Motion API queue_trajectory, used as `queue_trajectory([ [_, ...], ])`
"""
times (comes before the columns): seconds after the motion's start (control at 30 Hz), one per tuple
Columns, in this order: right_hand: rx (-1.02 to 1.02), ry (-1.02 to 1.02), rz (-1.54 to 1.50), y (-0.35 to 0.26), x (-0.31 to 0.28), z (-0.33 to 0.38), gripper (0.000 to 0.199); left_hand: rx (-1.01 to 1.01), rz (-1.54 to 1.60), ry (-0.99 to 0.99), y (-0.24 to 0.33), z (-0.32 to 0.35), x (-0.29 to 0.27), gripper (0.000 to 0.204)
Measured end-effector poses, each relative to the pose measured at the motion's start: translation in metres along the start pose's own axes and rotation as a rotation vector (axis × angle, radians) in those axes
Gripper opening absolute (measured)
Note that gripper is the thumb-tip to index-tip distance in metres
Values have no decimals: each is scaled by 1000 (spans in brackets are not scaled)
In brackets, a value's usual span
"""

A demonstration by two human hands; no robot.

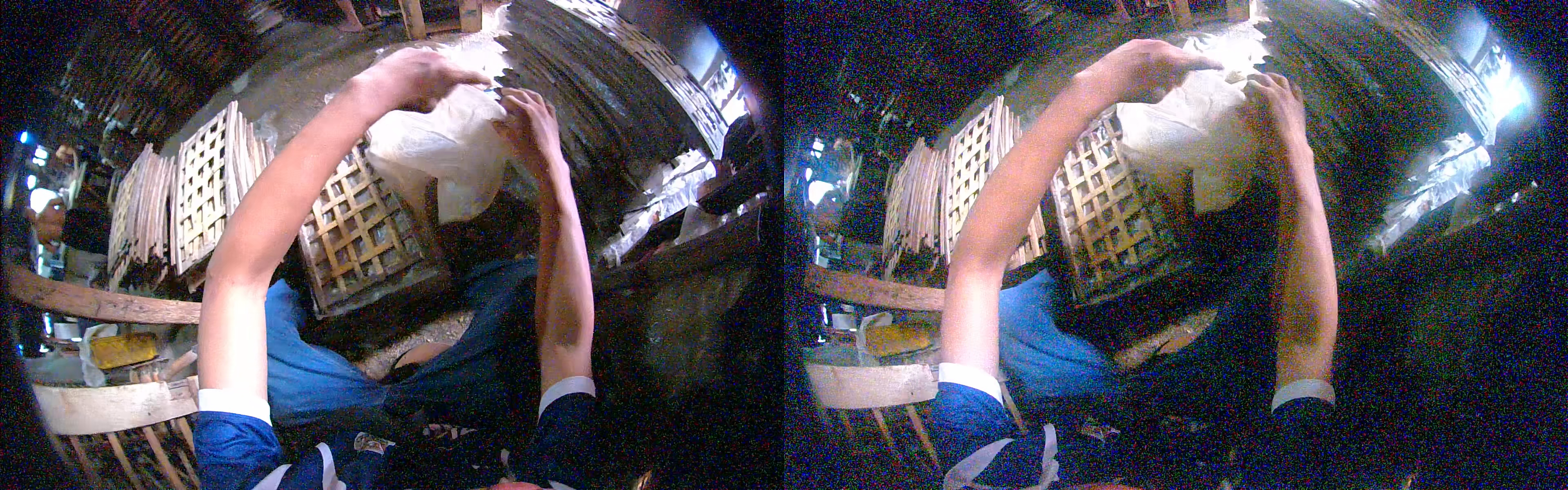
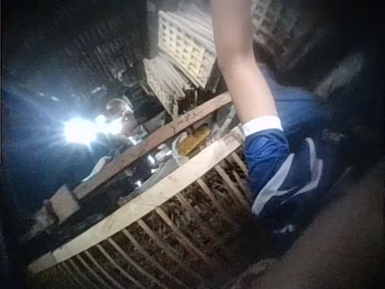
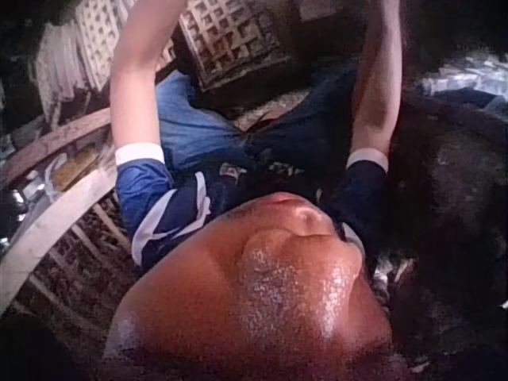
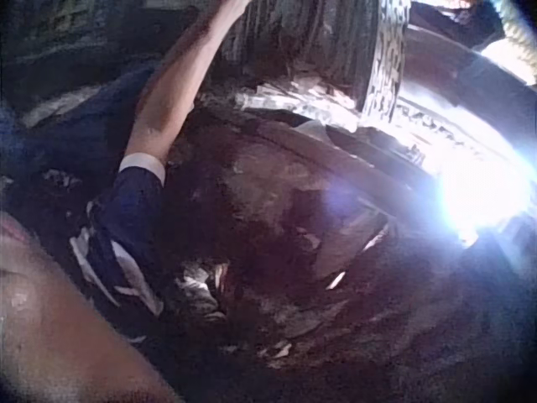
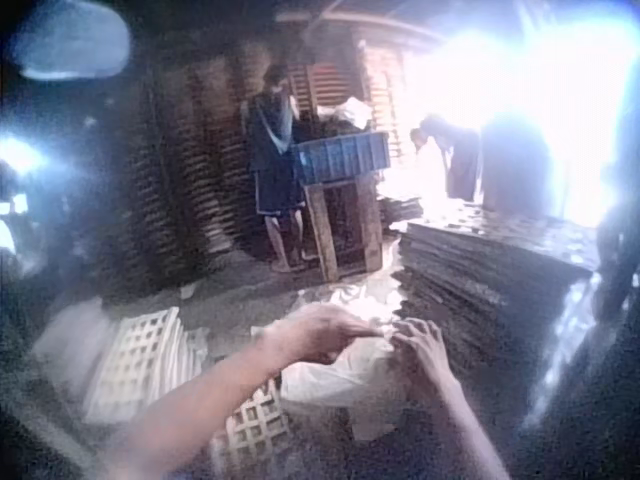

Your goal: The person sits on the floor and assembles wooden lattice frames by hand. They pick up a frame, adjust the slats, and place it on a plastic-wrapped stack, repeating the process with additional frames.

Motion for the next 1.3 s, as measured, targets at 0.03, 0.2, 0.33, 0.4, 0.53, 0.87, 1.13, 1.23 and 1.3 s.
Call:
queue_trajectory([
  [0.03,46,-45,-17,12,2,1,33,-76,-21,-15,-7,3,-2,72],
  [0.2,320,8,-126,-5,-33,10,20,-254,49,101,-90,55,10,40],
  [0.33,330,67,-54,16,-41,16,26,-456,61,109,-120,80,27,25],
  [0.4,346,206,-17,17,-52,18,28,-540,71,144,-119,83,32,20],
  [0.53,238,374,-52,18,-52,19,28,-441,204,532,-118,80,25,16],
  [0.87,171,453,-195,27,-55,19,15,-433,382,625,-126,75,38,11],
  [1.13,241,284,-467,11,-38,15,31,-466,49,881,-140,97,9,15],
  [1.23,270,201,-623,45,-9,28,38,-479,53,582,-115,79,6,16],
  [1.3,415,18,-1204,46,-16,17,49,-518,260,748,-134,95,4,24],
])
Point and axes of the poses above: each hand's wrist, its own z-axis away from the middle knuckle, its own x-axis out of the palm, y = z × x, the point moved 4 cm from there along -z, towards the middle knuckle, and after that the axes turned 1 degree about z, right-handed, at the moved point
